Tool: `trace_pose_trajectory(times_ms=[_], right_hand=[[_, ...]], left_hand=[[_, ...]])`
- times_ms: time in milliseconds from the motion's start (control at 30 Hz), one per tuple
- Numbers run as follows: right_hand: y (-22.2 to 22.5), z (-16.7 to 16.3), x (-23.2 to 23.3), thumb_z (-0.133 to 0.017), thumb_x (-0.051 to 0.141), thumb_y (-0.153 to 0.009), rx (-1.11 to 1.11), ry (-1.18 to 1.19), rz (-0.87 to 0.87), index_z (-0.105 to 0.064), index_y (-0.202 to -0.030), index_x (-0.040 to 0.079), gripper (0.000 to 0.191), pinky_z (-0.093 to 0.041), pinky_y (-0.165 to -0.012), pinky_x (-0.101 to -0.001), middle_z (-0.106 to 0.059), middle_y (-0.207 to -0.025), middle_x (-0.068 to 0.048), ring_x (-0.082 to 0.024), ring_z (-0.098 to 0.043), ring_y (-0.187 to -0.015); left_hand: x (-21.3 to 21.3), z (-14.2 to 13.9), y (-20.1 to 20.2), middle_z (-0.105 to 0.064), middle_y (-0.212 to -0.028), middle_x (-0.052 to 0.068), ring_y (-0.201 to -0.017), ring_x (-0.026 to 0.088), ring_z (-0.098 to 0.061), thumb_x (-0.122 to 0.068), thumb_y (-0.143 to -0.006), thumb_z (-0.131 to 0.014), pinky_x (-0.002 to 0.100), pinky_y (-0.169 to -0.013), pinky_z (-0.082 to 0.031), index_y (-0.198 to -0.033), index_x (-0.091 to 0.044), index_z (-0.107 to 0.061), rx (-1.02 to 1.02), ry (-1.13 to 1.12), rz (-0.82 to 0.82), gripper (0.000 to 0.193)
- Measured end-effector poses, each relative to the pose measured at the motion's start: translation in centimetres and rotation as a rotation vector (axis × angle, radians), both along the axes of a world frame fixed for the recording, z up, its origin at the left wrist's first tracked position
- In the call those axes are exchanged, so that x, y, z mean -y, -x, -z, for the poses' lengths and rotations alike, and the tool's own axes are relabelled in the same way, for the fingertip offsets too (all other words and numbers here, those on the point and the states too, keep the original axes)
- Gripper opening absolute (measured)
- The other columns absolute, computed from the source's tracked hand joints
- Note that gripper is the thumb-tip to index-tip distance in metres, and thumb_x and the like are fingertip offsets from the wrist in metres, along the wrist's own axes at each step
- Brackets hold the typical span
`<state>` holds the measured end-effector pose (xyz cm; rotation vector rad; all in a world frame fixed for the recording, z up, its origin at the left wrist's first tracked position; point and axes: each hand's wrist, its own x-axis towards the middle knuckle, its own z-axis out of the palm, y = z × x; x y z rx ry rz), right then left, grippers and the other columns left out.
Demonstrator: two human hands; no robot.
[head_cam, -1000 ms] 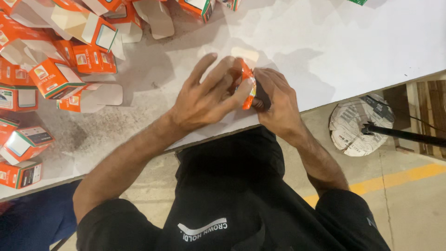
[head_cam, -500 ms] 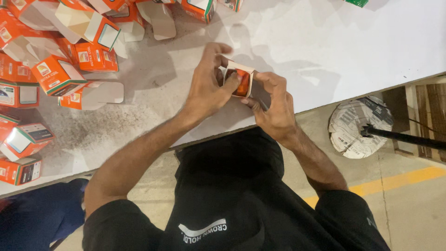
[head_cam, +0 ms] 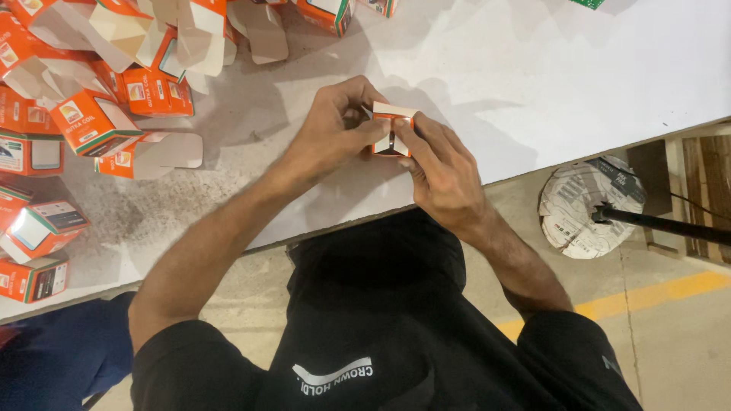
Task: The person folds small orange cardboard boxes at a white table. They pick up flat or open boxes one at a time, press the flaps and sides to shape and close each box, and place the finished box onto a large pile of folded boxes on the table.
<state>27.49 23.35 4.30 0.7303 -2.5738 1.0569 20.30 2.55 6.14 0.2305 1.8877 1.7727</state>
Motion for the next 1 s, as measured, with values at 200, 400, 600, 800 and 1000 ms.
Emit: trace_pose_trajectory(times_ms=[200, 400, 600, 800, 1000], right_hand=[[-0.1, 1.3, -0.4, -0.073, -0.004, -0.096, 0.013, 0.093, 0.027, -0.051, -0.118, 0.001, 0.032, -0.06, -0.093, -0.0441, -0.06, -0.141, -0.028, -0.041, -0.068, -0.119], [-0.3, 0.9, -0.3, -0.068, -0.014, -0.094, 0.0, 0.108, -0.015, -0.031, -0.152, -0.005, 0.07, -0.057, -0.108, -0.0485, -0.059, -0.139, -0.03, -0.046, -0.063, -0.13], [-0.3, -0.5, -0.3, -0.07, -0.014, -0.088, 0.111, 0.085, -0.008, -0.034, -0.154, -0.003, 0.076, -0.054, -0.107, -0.0474, -0.058, -0.142, -0.028, -0.045, -0.06, -0.13], [0.1, 1.4, -1.2, -0.073, -0.004, -0.092, 0.036, -0.077, 0.024, -0.039, -0.153, 0.005, 0.071, -0.053, -0.11, -0.0492, -0.058, -0.142, -0.023, -0.043, -0.061, -0.129], [2.1, 2.3, -5.4, -0.065, 0.041, -0.112, -0.214, -0.444, 0.454, -0.011, -0.166, 0.008, 0.083, -0.028, -0.125, -0.0668, -0.018, -0.162, -0.033, -0.051, -0.025, -0.151]], left_hand=[[0.2, 1.1, -1.7, -0.062, -0.145, 0.009, -0.138, 0.031, -0.063, 0.003, -0.097, -0.06, 0.034, -0.103, -0.063, -0.129, -0.005, -0.065, -1.037, 0.143, 0.112, 0.033], [1.3, 2.3, -2.0, -0.061, -0.144, 0.012, -0.137, 0.033, -0.061, -0.007, -0.096, -0.08, 0.041, -0.105, -0.061, -0.116, -0.004, -0.064, -1.245, 0.314, 0.143, 0.027], [0.9, 2.8, -2.2, -0.058, -0.149, 0.013, -0.143, 0.031, -0.056, -0.022, -0.094, -0.087, 0.041, -0.11, -0.059, -0.107, -0.009, -0.064, -1.264, 0.316, 0.184, 0.03], [2.0, 1.5, -1.5, -0.04, -0.158, 0.026, -0.15, 0.04, -0.031, -0.027, -0.086, -0.084, 0.062, -0.123, -0.03, -0.111, -0.011, -0.065, -1.289, 0.454, 0.37, 0.035], [2.6, -0.9, 5.4, -0.053, -0.145, 0.018, -0.134, 0.035, -0.047, 0.011, -0.087, -0.063, 0.054, -0.108, -0.04, -0.149, 0.0, -0.059, -1.349, 1.008, -0.022, 0.063]])
